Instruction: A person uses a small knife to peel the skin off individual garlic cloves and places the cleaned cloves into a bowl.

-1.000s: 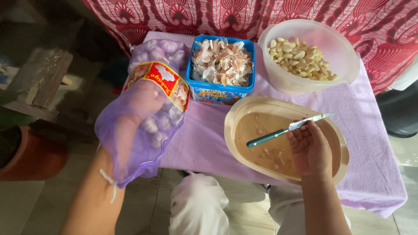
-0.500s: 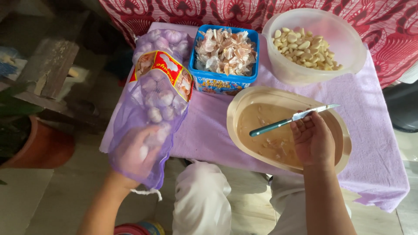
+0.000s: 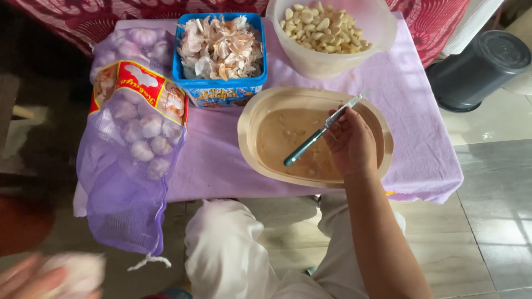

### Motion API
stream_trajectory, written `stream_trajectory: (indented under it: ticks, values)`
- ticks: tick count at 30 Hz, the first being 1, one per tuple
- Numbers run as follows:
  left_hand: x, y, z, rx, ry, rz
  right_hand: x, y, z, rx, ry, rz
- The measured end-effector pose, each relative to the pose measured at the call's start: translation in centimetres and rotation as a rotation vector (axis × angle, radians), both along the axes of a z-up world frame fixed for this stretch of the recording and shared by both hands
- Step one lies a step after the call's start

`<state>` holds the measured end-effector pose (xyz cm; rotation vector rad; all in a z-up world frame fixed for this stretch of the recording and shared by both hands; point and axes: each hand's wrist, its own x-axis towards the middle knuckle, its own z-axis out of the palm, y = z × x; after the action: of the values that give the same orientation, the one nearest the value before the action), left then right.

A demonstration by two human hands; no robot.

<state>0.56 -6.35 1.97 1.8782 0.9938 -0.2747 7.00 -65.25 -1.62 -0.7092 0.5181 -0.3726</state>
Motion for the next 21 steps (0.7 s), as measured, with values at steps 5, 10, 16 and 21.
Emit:
stream_trajectory:
  ticks: [5,10,16,21]
  values:
    - [0.9,-27.6,12.3,0.313,-1.283,-1.366,-0.3,-0.1,0.6,-0.126,0.027,-0.04]
    - [9.6,-38.7,3.8,0.501,-0.865,-1.606,-0.2,-1.6,-0.4,-0.206,0.051,-0.069]
    - [14.3,-44.0,-3.6,0.705,-0.798,-1.705,0.0,-3.2,-2.7,-0.248,0.056,-0.095]
    - [14.9,-43.8,-3.0,0.526,-0.675,-1.675,-0.3,-3.1,-2.1,-0.275,0.092,-0.071]
